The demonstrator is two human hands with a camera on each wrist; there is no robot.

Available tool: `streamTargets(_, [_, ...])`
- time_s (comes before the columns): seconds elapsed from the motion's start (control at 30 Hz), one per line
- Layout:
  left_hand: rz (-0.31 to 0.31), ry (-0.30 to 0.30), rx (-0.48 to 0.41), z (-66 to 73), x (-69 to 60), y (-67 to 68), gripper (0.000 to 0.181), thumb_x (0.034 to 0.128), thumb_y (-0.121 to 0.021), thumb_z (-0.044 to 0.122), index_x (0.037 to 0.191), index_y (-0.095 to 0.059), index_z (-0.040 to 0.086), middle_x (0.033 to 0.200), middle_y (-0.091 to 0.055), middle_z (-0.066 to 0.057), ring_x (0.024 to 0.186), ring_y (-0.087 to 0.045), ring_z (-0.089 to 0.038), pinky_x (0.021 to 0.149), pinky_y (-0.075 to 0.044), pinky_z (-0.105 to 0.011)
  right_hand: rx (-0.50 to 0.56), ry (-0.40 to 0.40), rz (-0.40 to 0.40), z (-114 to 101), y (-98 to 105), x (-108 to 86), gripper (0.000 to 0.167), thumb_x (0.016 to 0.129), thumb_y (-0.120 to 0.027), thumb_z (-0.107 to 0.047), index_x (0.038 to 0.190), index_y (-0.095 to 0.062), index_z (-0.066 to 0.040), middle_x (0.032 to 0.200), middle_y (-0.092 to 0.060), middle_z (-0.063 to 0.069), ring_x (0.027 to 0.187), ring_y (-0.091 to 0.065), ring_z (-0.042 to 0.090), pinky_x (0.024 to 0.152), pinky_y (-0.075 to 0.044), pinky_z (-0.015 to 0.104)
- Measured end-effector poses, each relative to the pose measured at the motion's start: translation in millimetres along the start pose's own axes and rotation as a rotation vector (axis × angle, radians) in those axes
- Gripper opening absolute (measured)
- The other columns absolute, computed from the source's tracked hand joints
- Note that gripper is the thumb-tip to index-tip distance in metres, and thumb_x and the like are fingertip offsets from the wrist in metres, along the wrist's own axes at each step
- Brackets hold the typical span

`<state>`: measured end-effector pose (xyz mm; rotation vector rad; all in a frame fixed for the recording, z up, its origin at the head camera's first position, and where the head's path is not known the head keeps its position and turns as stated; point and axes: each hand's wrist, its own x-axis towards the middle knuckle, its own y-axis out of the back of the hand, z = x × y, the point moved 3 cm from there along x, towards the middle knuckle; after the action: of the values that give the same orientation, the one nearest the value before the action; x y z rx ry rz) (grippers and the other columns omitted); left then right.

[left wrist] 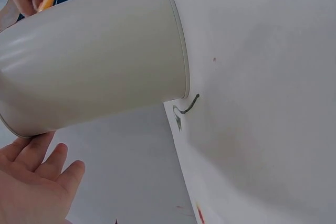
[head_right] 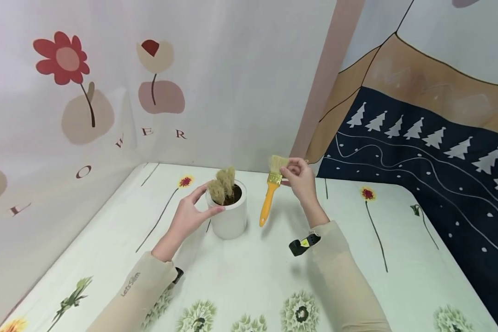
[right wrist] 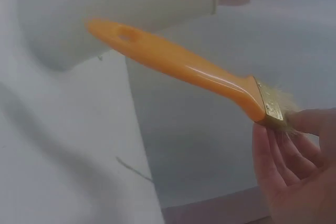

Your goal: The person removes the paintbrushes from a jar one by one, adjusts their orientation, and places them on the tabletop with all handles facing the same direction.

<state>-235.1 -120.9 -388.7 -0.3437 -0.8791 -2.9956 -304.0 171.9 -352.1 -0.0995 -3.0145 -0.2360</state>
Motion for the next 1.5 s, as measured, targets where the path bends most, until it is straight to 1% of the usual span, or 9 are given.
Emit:
streamTargets(0.17, [0.001, 0.011, 0.001, -0.2, 2.4, -0.3, 0.083, 0.0768, -0.085, 0.040, 0.149, -0.048, 0.022, 0.151, -0.051, -0.011, 0.143, -0.043, -0.035, 0.115, -0.042, -0.058, -0.055, -0.096, -0.026, 19, -4, 7.4, 0.041, 0.099, -0.061, -0.013, 0.136, -0.048, 0.000, 0.082, -0.063, -0.013, 0.075, -0.063, -0.004, 0.073, -0.062, 0.017])
streamTargets(0.2, [0.001, 0.017, -0.001, -1.3, -0.2, -0.3, 0.083, 0.0766, -0.086, 0.040, 0.149, -0.048, 0.022, 0.151, -0.051, -0.011, 0.143, -0.043, -0.035, 0.115, -0.042, -0.058, -0.070, -0.115, -0.031, 25, -6, 7.1, 0.041, 0.100, -0.061, -0.013, 0.137, -0.048, -0.001, 0.085, -0.065, -0.011, 0.076, -0.063, -0.004, 0.073, -0.062, 0.017])
streamTargets(0.37, [0.000, 0.015, -0.006, -2.5, -6.0, -0.4, 0.083, 0.0768, -0.086, 0.040, 0.149, -0.048, 0.023, 0.151, -0.051, -0.010, 0.143, -0.044, -0.033, 0.115, -0.042, -0.057, -0.114, -0.170, -0.067, 49, -16, 9.0, 0.041, 0.101, -0.058, -0.014, 0.139, -0.047, -0.002, 0.113, -0.070, 0.016, 0.077, -0.065, -0.002, 0.074, -0.063, 0.018])
streamTargets(0.5, [0.008, -0.001, -0.011, 0.0, -3.5, 0.1, 0.082, 0.0775, -0.085, 0.040, 0.149, -0.048, 0.023, 0.152, -0.050, -0.010, 0.144, -0.042, -0.033, 0.116, -0.041, -0.057, -0.136, -0.206, -0.112, 60, -24, 16.1, 0.042, 0.102, -0.057, -0.014, 0.140, -0.044, -0.001, 0.129, -0.063, 0.027, 0.080, -0.066, 0.001, 0.074, -0.063, 0.020])
streamTargets(0.67, [0.005, 0.009, -0.015, -0.2, -3.3, -0.5, 0.083, 0.0767, -0.086, 0.039, 0.149, -0.048, 0.022, 0.152, -0.050, -0.010, 0.143, -0.043, -0.034, 0.116, -0.042, -0.056, -0.156, -0.289, -0.160, 80, -31, 21.9, 0.045, 0.101, -0.059, -0.012, 0.141, -0.044, 0.001, 0.131, -0.061, 0.029, 0.086, -0.069, 0.010, 0.070, -0.063, 0.021])
streamTargets(0.83, [0.024, -0.016, -0.011, 1.0, -2.7, 0.6, 0.084, 0.0768, -0.086, 0.038, 0.149, -0.048, 0.019, 0.151, -0.051, -0.010, 0.143, -0.044, -0.033, 0.117, -0.041, -0.055, -0.145, -0.321, -0.173, 91, -37, 23.7, 0.046, 0.099, -0.061, -0.010, 0.141, -0.044, 0.003, 0.127, -0.062, 0.028, 0.076, -0.066, 0.005, 0.063, -0.061, 0.018])
streamTargets(0.97, [0.017, -0.013, -0.015, 2.4, -0.1, 1.3, 0.084, 0.0768, -0.086, 0.038, 0.149, -0.047, 0.019, 0.152, -0.050, -0.010, 0.144, -0.043, -0.033, 0.118, -0.039, -0.054, -0.159, -0.334, -0.188, 96, -37, 26.4, 0.049, 0.098, -0.061, -0.006, 0.142, -0.043, 0.005, 0.126, -0.062, 0.027, 0.073, -0.065, 0.004, 0.064, -0.061, 0.018])
streamTargets(1.27, [0.020, -0.025, -0.008, 5.2, -1.2, 2.7, 0.084, 0.0774, -0.085, 0.038, 0.149, -0.047, 0.020, 0.151, -0.051, -0.011, 0.143, -0.045, -0.032, 0.118, -0.040, -0.054, -0.296, -0.265, -0.161, 98, -38, 24.6, 0.045, 0.095, -0.065, -0.006, 0.138, -0.052, 0.003, 0.123, -0.064, 0.025, 0.087, -0.068, 0.012, 0.076, -0.062, 0.021])
streamTargets(1.5, [-0.002, -0.010, 0.013, 4.0, -1.0, 1.8, 0.083, 0.0775, -0.085, 0.041, 0.149, -0.047, 0.021, 0.151, -0.051, -0.010, 0.142, -0.045, -0.032, 0.115, -0.043, -0.054, -0.376, -0.276, -0.154, 100, -41, 20.6, 0.044, 0.095, -0.066, -0.006, 0.136, -0.054, 0.001, 0.119, -0.064, 0.021, 0.092, -0.066, 0.019, 0.076, -0.062, 0.022])
